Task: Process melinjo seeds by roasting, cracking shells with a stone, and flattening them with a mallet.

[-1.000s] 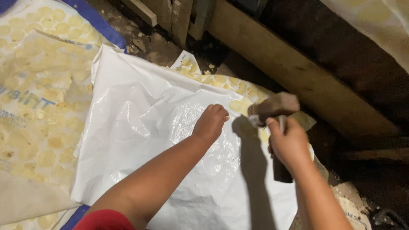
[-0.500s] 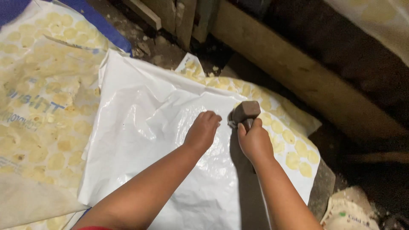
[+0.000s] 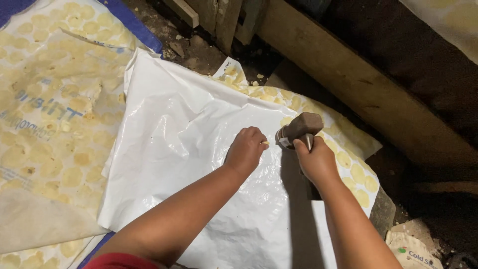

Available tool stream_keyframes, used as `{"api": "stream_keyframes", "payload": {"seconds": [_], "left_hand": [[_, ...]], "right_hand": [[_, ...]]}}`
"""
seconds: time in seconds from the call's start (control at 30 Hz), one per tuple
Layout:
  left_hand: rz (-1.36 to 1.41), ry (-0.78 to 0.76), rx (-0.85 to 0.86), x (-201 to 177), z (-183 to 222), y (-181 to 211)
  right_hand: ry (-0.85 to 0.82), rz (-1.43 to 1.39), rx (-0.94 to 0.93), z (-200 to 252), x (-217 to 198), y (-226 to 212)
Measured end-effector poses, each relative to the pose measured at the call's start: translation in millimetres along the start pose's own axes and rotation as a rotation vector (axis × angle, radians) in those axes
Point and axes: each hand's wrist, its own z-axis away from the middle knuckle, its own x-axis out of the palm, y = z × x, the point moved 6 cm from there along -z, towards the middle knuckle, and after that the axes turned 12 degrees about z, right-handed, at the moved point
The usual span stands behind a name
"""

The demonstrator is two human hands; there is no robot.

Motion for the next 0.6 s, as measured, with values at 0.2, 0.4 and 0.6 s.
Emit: {"api": "stream_keyframes", "payload": {"seconds": [0.2,0.4,0.6], "left_hand": [[-0.12,-0.029,-0.058,32,3,8],[-0.015,0.055,-0.057,32,3,5],[-0.158,-0.021,0.048,0,13,-8]], "right_hand": [[0.295,-0.094,-0.026,74,-118,-5],[0.76,-0.621,-0.391,114,-148,-4],[0.116,0.017,-0.001,51,38,6]]}}
